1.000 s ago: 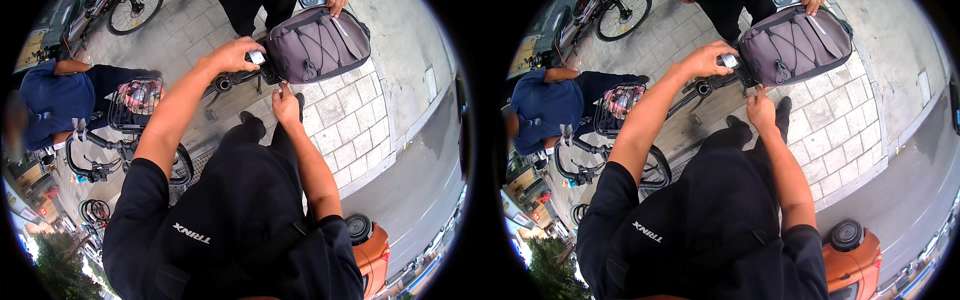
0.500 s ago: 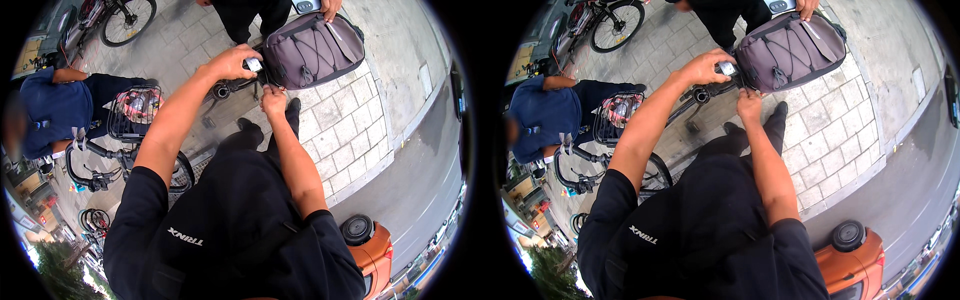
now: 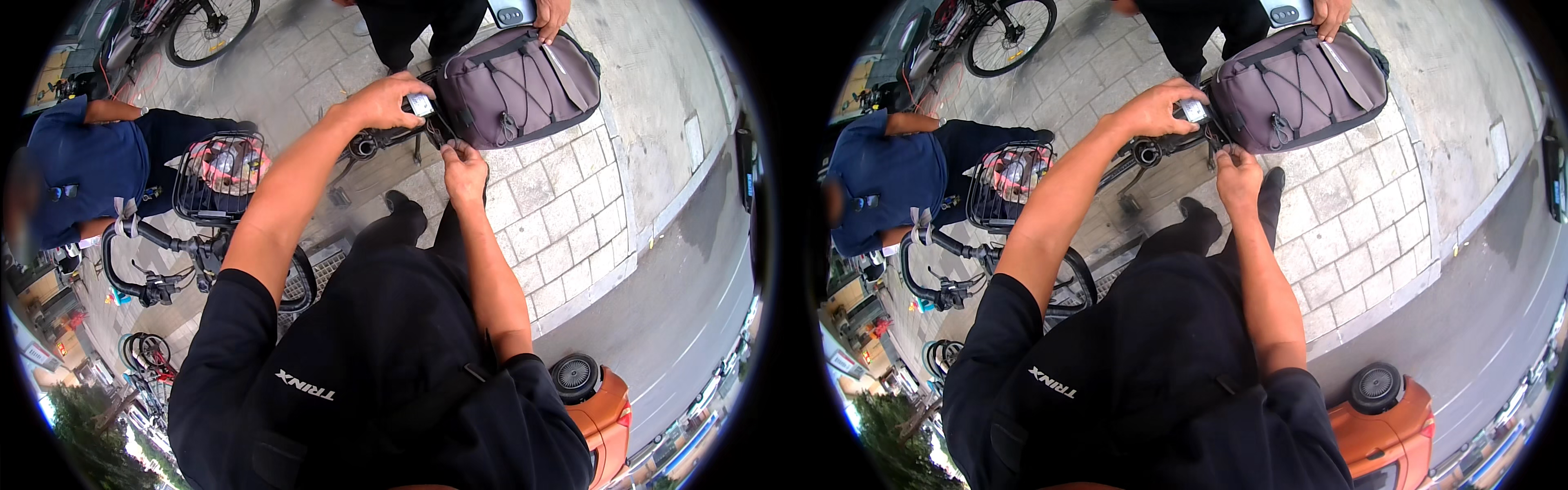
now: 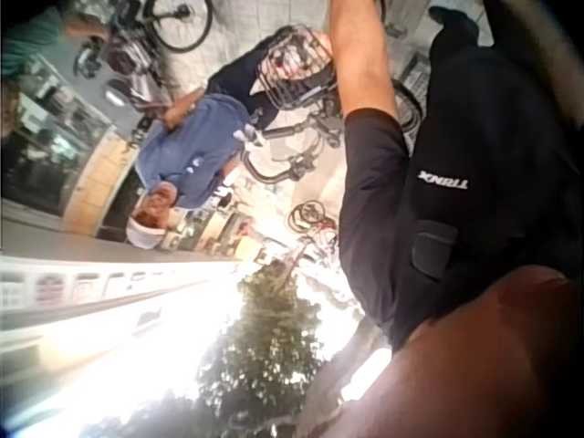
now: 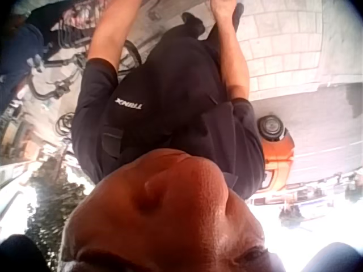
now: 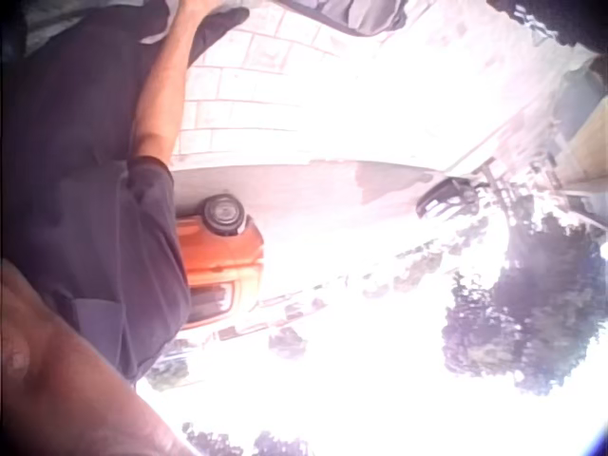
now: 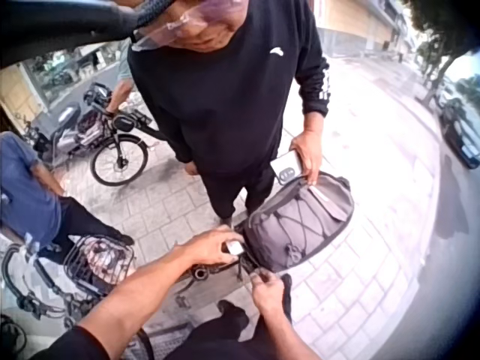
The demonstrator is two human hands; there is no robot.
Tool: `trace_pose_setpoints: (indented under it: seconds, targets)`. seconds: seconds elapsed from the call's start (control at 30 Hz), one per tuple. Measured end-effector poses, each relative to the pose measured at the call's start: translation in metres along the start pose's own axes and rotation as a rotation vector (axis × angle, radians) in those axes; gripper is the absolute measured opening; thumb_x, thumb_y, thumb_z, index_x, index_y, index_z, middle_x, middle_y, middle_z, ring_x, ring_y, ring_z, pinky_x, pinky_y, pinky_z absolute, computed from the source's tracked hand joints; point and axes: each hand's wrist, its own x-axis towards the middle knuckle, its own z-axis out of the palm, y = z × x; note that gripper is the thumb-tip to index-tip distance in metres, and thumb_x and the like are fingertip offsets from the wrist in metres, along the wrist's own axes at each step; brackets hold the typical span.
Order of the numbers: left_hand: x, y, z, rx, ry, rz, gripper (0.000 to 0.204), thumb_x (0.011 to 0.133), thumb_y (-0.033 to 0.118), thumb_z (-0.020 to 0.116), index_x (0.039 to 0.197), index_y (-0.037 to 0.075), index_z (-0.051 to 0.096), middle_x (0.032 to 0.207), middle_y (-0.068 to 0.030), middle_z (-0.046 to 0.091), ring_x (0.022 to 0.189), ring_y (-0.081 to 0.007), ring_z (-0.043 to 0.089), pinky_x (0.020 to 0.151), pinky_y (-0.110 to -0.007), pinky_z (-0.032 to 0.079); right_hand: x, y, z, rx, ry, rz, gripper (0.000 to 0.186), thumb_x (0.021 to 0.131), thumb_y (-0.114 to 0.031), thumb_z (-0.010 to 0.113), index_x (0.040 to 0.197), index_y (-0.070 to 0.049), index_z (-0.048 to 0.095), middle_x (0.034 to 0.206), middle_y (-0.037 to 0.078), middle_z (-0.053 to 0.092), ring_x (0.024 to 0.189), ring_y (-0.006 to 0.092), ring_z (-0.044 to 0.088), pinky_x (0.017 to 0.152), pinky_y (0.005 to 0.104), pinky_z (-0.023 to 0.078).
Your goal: The person kneels on the sidewalk and works on the electrical components of a bicycle. They handle wires and a small electronic box attached to the frame, connecting and adjusting the wiring while another person stands nearby.
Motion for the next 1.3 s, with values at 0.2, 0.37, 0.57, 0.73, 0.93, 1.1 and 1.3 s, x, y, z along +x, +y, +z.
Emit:
trace_pose_setpoints:
  seconds: [0.2, 0.37, 0.57, 0.73, 0.93, 1.1, 1.3]
  targets:
    - [-0.002, 0.004, 0.001, 0.052, 0.014, -0.048, 0.054, 0.083, 0.024, 0.083, 0.134, 0.016, 0.070, 0.128, -0.0095, 0.062, 0.115, -0.0276, 0.064, 0.095, -0.037, 0.055, 0.004, 0.010, -0.004, 0.458, -0.036, 0.295, 0.021, 0.099, -0.012, 0.071, 0.112, 0.004, 0.070, 0.094, 0.007, 0.071, 0.084, 0.0158, 0.069, 0.077, 0.0308, 0.058]
    - [0.000, 0.001, 0.005, 0.070, 0.044, -0.037, 0.053, 0.081, 0.021, 0.080, 0.132, 0.013, 0.069, 0.125, -0.0103, 0.062, 0.114, -0.0277, 0.064, 0.095, -0.038, 0.055, 0.002, 0.019, -0.003, 0.235, -0.217, 0.380, 0.018, 0.101, -0.016, 0.068, 0.103, 0.002, 0.069, 0.090, 0.006, 0.070, 0.079, 0.0152, 0.067, 0.074, 0.0306, 0.057]
    - [0.002, 0.013, 0.001, 0.108, 0.010, -0.092, 0.057, 0.078, 0.024, 0.081, 0.132, 0.012, 0.068, 0.130, -0.0147, 0.062, 0.124, -0.0346, 0.062, 0.107, -0.041, 0.051, 0.003, 0.015, -0.003, 0.442, -0.136, 0.377, 0.026, 0.101, -0.014, 0.067, 0.116, 0.007, 0.062, 0.108, 0.014, 0.070, 0.095, 0.0248, 0.074, 0.080, 0.0351, 0.061]
    - [0.000, 0.014, 0.009, 0.115, 0.058, -0.094, 0.053, 0.080, 0.020, 0.080, 0.130, 0.011, 0.067, 0.129, -0.0128, 0.062, 0.126, -0.0321, 0.060, 0.106, -0.040, 0.052, 0.012, 0.014, -0.002, 0.455, 0.011, 0.262, 0.024, 0.098, -0.007, 0.069, 0.114, 0.010, 0.061, 0.106, 0.014, 0.070, 0.091, 0.0229, 0.074, 0.077, 0.0323, 0.061]
    - [0.000, 0.013, 0.007, 0.119, 0.052, -0.071, 0.053, 0.080, 0.019, 0.080, 0.131, 0.011, 0.067, 0.128, -0.0130, 0.062, 0.126, -0.0322, 0.060, 0.106, -0.041, 0.051, 0.010, 0.022, 0.009, 0.495, 0.113, 0.231, 0.020, 0.095, -0.001, 0.071, 0.112, 0.008, 0.065, 0.098, 0.011, 0.071, 0.083, 0.0179, 0.072, 0.073, 0.0284, 0.059]
    - [-0.003, 0.015, 0.008, 0.106, 0.055, -0.089, 0.053, 0.079, 0.019, 0.079, 0.130, 0.012, 0.066, 0.128, -0.0121, 0.061, 0.125, -0.0316, 0.060, 0.105, -0.040, 0.052, 0.002, 0.033, 0.018, 0.463, 0.065, 0.147, 0.014, 0.095, -0.002, 0.070, 0.106, 0.006, 0.070, 0.097, 0.009, 0.072, 0.078, 0.0159, 0.071, 0.073, 0.0290, 0.058]
    - [-0.002, 0.011, 0.010, 0.099, 0.065, -0.054, 0.054, 0.079, 0.018, 0.079, 0.131, 0.012, 0.066, 0.125, -0.0116, 0.059, 0.123, -0.0315, 0.060, 0.103, -0.039, 0.052, -0.008, 0.044, 0.019, -0.135, 0.030, -0.472, 0.021, 0.089, -0.006, 0.072, 0.108, 0.001, 0.075, 0.112, 0.013, 0.069, 0.091, 0.0219, 0.070, 0.083, 0.0346, 0.057]
